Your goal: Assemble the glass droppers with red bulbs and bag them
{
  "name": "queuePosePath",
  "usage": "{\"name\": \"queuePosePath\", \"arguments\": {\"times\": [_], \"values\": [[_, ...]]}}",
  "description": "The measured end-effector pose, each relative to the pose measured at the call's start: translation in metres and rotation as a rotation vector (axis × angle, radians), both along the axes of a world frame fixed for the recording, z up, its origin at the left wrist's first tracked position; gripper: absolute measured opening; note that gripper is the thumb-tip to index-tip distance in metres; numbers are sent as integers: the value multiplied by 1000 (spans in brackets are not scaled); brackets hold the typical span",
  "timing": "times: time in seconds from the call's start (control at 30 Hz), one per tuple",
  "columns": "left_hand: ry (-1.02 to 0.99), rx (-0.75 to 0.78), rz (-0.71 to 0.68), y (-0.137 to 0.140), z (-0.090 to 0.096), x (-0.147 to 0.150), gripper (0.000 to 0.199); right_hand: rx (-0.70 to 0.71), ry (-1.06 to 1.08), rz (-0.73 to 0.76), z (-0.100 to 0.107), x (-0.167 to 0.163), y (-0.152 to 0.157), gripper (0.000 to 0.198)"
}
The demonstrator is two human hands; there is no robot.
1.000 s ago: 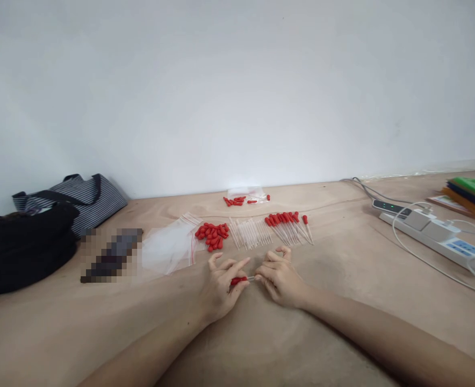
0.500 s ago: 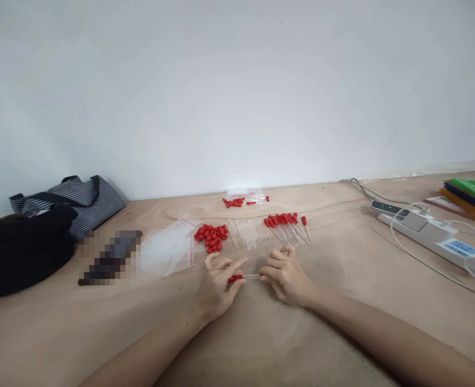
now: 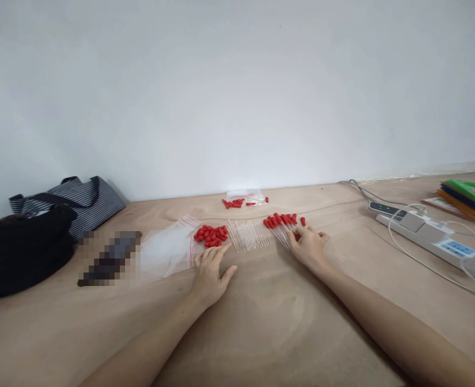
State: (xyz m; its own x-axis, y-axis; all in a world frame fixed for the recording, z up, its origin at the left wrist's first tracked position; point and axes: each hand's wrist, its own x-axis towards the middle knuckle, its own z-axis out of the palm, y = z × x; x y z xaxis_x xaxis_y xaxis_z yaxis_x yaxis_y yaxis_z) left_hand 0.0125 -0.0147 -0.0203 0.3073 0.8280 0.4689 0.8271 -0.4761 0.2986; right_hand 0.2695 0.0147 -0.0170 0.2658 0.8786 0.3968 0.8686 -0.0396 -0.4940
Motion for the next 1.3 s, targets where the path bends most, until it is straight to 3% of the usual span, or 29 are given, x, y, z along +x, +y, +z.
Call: {"name": "queuePosePath", "arguments": {"times": [0.1,0.33,0.53,0.77,0.97,1.1,1.3], "values": [[32,-30,-12,0,-1,0,35,-51,-33,-84,-4,3,12,24],[53,-41,-14,1,-2,1,20,-151,-109,-105,-11,-2,19,24],[65,-36,42,-1,-3,0,13,-148,-98,-94,-12,4,22,27],[202,157,220,37,20,-7,22,-41,-121,34,-3,-13,20,27],[325,112,158,70,26,-1,16,-232,-200,64,9,-42,30,29],[345,97,146,72,25,3,14,-328,-212,52,14,-47,38,28],[325,101,223,71,25,7,14,-362,-198,30,16,-49,44,27]]}}
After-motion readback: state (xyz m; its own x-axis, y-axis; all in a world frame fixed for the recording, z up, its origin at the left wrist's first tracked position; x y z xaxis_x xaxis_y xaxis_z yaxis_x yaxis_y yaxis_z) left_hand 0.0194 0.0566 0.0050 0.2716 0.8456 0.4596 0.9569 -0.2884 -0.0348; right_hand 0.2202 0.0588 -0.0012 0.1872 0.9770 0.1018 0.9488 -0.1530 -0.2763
